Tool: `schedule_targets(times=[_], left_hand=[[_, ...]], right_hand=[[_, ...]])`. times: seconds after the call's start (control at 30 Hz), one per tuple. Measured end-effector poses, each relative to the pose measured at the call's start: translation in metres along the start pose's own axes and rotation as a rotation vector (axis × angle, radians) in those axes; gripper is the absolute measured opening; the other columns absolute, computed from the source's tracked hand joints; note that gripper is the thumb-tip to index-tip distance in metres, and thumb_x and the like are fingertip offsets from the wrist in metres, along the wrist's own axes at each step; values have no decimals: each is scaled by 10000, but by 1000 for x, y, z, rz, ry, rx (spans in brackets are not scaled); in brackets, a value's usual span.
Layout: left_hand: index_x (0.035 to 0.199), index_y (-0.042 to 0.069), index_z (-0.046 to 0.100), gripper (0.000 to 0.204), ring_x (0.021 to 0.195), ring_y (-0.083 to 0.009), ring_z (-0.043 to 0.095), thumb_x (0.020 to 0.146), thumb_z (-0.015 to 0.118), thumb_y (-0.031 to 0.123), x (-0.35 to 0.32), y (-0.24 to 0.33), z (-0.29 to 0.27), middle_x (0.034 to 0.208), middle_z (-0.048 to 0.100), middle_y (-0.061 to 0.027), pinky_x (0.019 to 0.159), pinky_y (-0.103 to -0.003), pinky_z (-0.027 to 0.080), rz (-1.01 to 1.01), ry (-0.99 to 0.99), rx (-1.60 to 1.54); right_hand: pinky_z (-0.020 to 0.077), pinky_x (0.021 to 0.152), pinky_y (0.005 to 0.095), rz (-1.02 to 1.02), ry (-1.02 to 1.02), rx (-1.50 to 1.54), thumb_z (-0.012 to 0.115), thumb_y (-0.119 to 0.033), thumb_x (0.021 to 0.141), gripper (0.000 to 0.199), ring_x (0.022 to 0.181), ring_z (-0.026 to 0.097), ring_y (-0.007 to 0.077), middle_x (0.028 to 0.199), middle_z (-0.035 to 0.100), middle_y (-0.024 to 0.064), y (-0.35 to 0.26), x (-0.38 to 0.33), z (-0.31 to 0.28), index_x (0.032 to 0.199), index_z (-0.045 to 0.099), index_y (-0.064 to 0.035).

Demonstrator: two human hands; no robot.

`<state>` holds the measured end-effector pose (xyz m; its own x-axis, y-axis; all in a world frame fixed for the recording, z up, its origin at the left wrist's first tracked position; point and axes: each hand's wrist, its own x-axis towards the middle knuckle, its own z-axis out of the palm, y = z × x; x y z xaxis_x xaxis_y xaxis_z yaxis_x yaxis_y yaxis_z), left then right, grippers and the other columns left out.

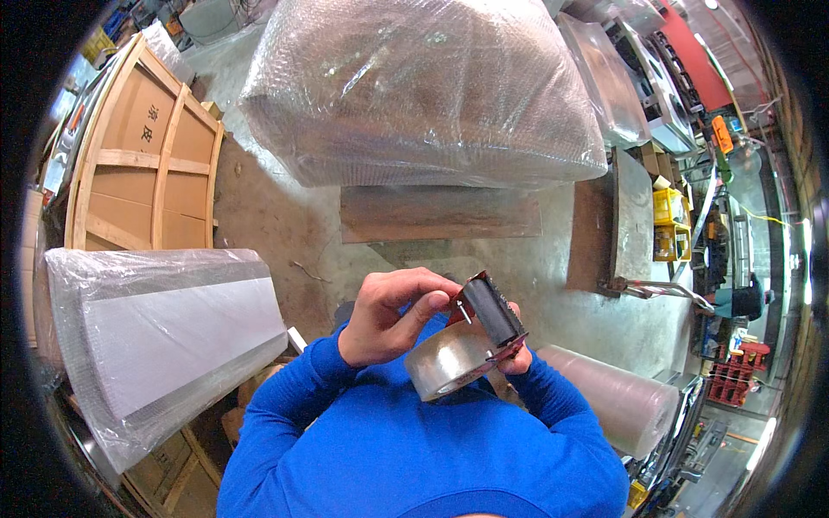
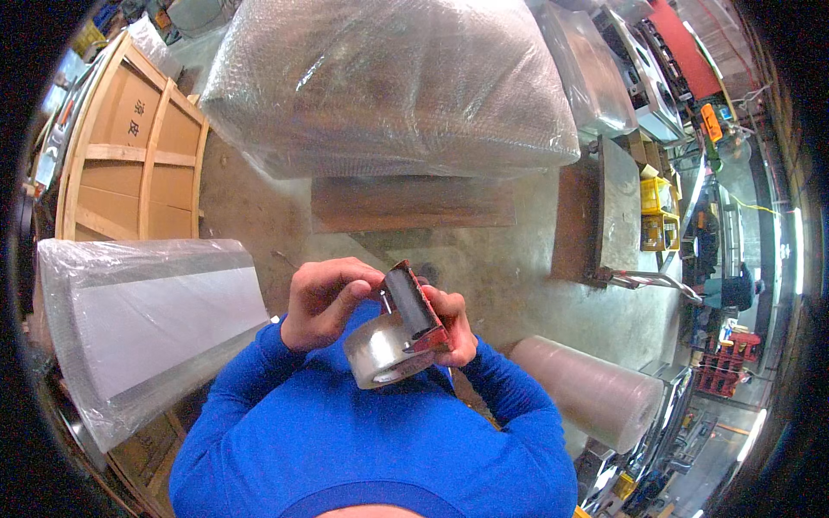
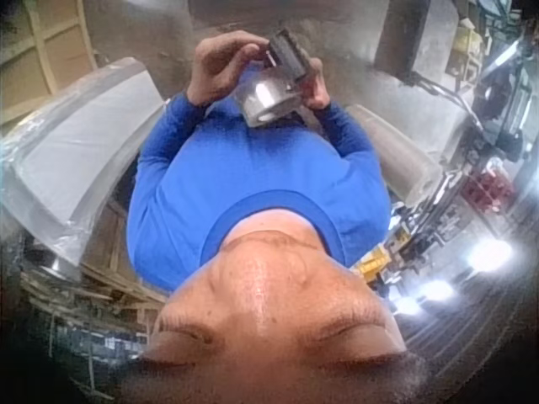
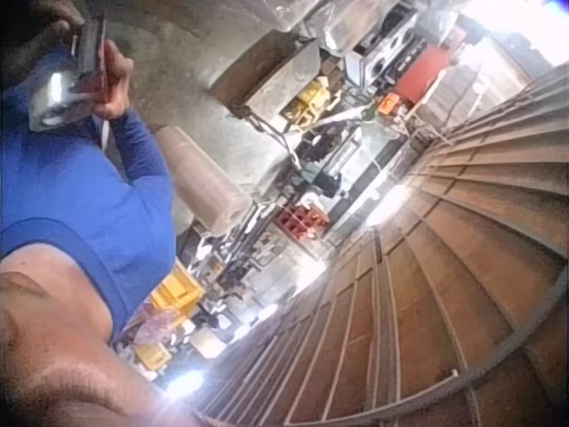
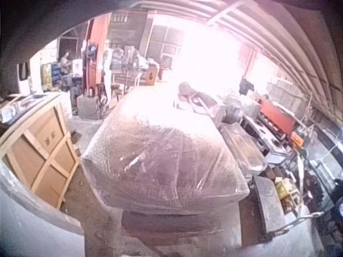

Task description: The person wraps a large furniture piece in bubble wrap and secures it with packing tape using a handheld tape dispenser. They then write on the wrapped surface with a marker.

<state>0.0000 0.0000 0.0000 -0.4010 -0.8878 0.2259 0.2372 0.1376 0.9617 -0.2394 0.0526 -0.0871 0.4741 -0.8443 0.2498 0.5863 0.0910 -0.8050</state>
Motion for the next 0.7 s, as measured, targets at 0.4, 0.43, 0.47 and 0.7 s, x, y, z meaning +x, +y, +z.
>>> schedule_targets(times=[0.4,0.43,0.47,0.7], left_hand=[[1061,-23,707,267,902,-183,679,800,758,-45,-6,-6,13,972,703,-127,803,-296,538,34,73,-243],[1059,-25,707,264,904,-184,674,800,756,-49,-2,-5,14,969,700,-128,805,-298,535,36,55,-249],[1058,-26,707,262,907,-185,669,801,754,-52,2,-4,18,967,698,-128,807,-299,531,37,31,-255],[854,-40,680,186,777,-159,626,943,648,120,56,-29,52,849,676,-91,709,-282,499,-124,-21,-207]], right_hand=[[358,1107,437,-198,-7,-1,818,-244,615,959,1322,490,298,1450,496,181,9,-1,4,1476,435,-64],[369,1096,435,-215,15,-32,822,-247,619,961,1310,501,293,1444,502,182,0,4,10,1477,431,-60],[373,1090,424,-210,45,-57,832,-281,623,977,1302,507,282,1441,505,176,-3,-1,12,1481,421,-54],[342,1106,365,-76,258,-182,837,-434,649,1081,1300,491,219,1448,508,142,-36,-25,-12,1523,337,-41]])
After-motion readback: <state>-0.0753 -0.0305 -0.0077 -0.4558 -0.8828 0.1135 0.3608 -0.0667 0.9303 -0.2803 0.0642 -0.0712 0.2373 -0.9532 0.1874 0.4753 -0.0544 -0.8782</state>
